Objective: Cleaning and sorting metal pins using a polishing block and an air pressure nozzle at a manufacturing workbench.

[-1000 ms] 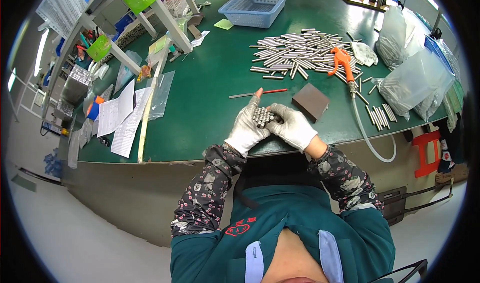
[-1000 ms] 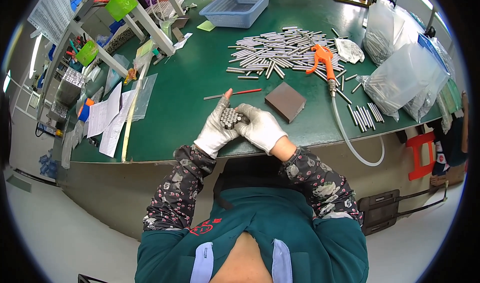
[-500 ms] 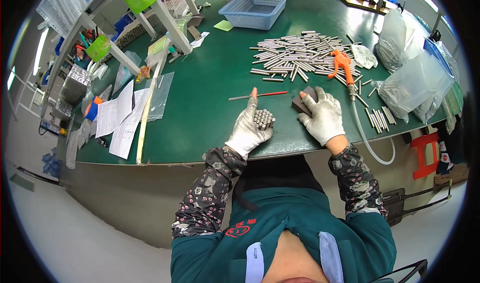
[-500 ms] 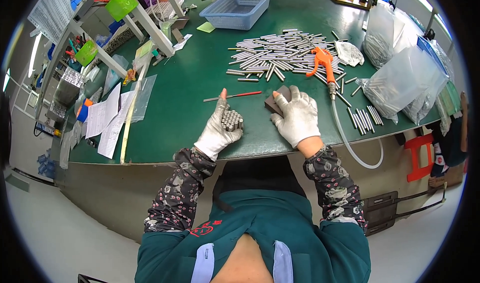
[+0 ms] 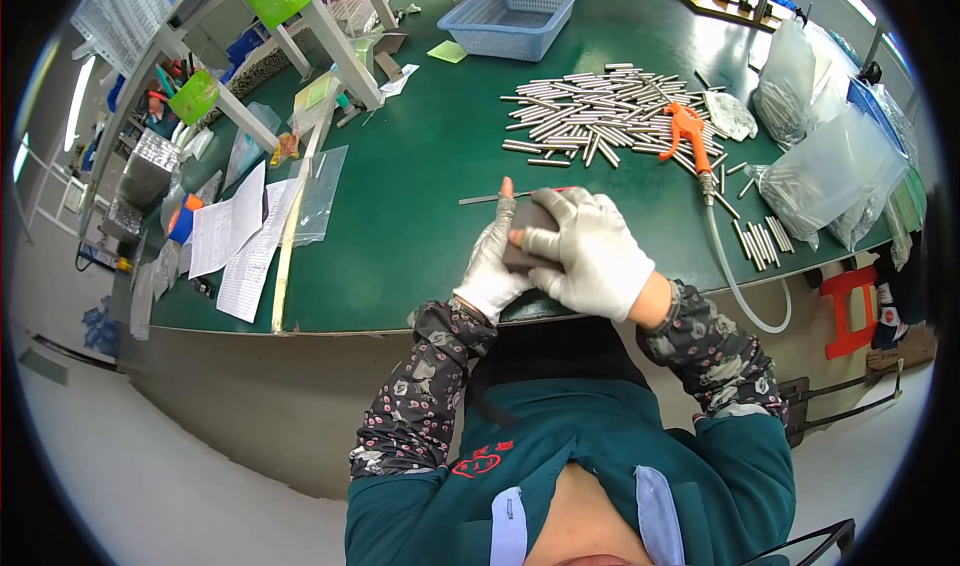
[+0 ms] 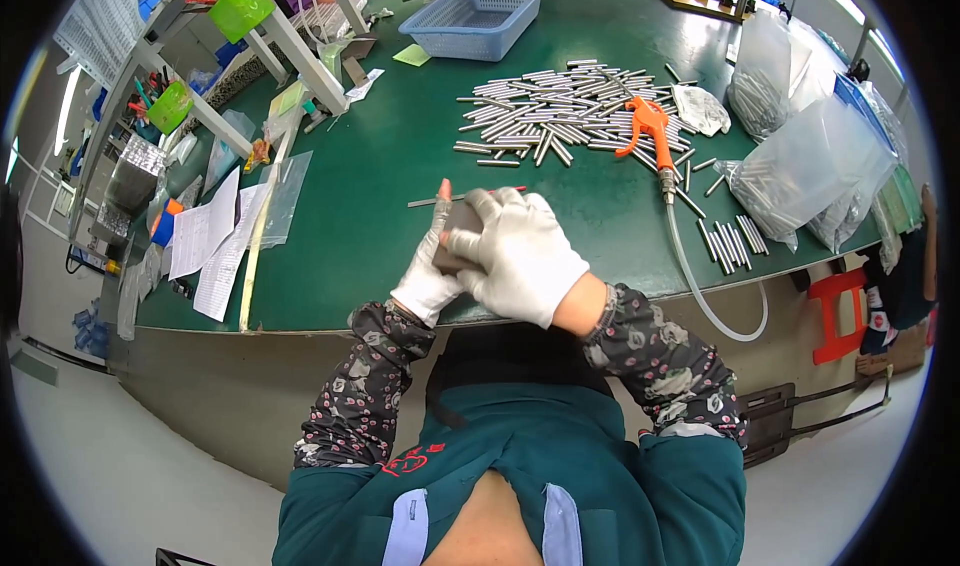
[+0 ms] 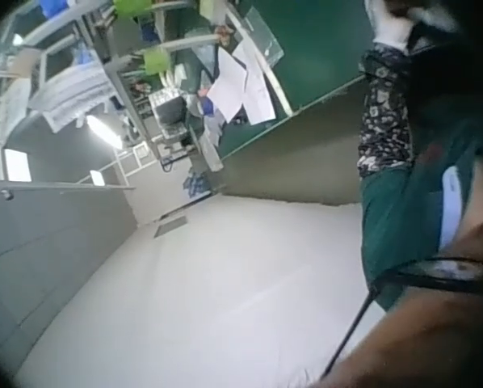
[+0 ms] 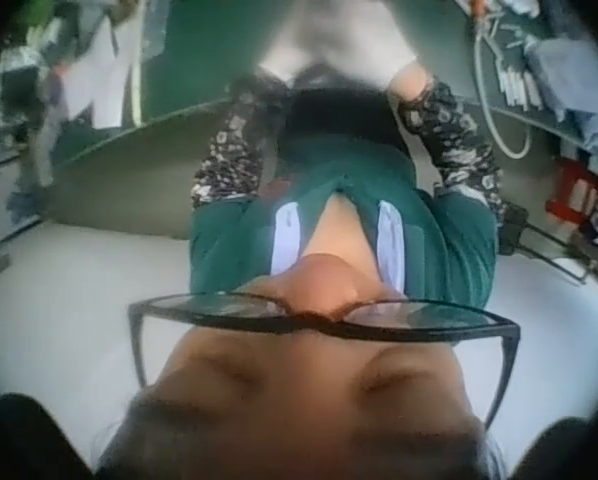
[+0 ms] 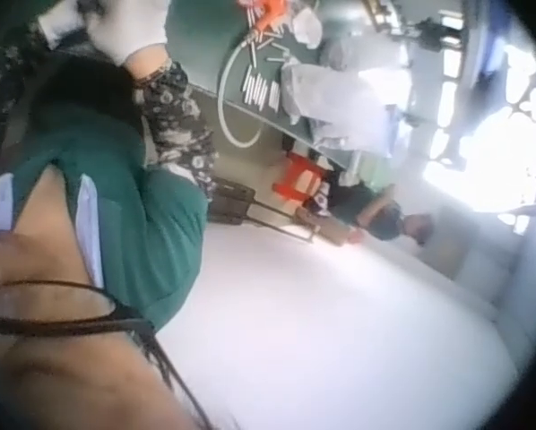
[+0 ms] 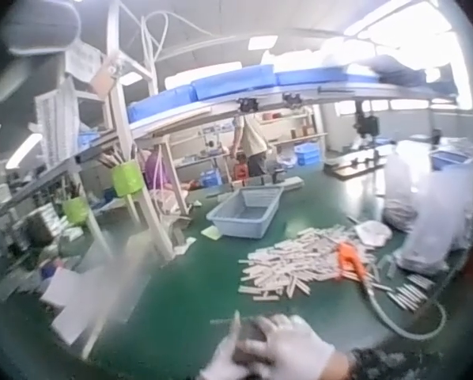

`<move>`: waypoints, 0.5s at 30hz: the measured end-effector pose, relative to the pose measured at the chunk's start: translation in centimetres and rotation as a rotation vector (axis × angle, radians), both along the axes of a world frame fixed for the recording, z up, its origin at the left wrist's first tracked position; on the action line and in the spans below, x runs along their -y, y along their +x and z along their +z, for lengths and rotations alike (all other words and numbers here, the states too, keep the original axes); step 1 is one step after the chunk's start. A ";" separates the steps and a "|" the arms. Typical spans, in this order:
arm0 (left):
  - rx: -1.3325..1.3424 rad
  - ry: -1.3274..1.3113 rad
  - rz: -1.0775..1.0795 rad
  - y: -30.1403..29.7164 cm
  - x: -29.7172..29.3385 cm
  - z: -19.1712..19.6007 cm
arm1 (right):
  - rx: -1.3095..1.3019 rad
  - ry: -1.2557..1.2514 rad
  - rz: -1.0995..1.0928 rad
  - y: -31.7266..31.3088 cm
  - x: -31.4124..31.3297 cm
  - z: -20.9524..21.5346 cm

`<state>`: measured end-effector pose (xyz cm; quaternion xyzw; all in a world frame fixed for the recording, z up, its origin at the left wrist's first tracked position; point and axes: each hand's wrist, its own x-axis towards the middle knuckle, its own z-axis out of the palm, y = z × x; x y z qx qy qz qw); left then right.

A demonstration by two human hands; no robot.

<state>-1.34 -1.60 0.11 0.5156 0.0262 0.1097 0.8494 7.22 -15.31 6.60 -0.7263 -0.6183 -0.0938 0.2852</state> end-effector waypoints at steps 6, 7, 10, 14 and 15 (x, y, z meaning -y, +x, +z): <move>-0.154 -0.046 0.005 2.0 -4.5 -6.4 | 0.084 0.105 -0.090 0.5 -0.7 0.9; -0.407 -0.270 0.185 2.5 2.3 5.3 | 0.040 0.045 -0.128 1.8 0.0 -0.7; -0.058 0.836 0.178 0.1 -0.2 0.8 | 0.234 -0.059 -0.451 2.7 -0.7 0.4; -0.008 1.093 0.266 0.2 -0.9 -0.9 | -0.010 -0.094 -0.447 4.6 0.3 -2.4; -0.051 0.994 0.223 0.4 -1.0 -1.0 | 0.172 -0.036 -0.442 4.3 0.5 -2.9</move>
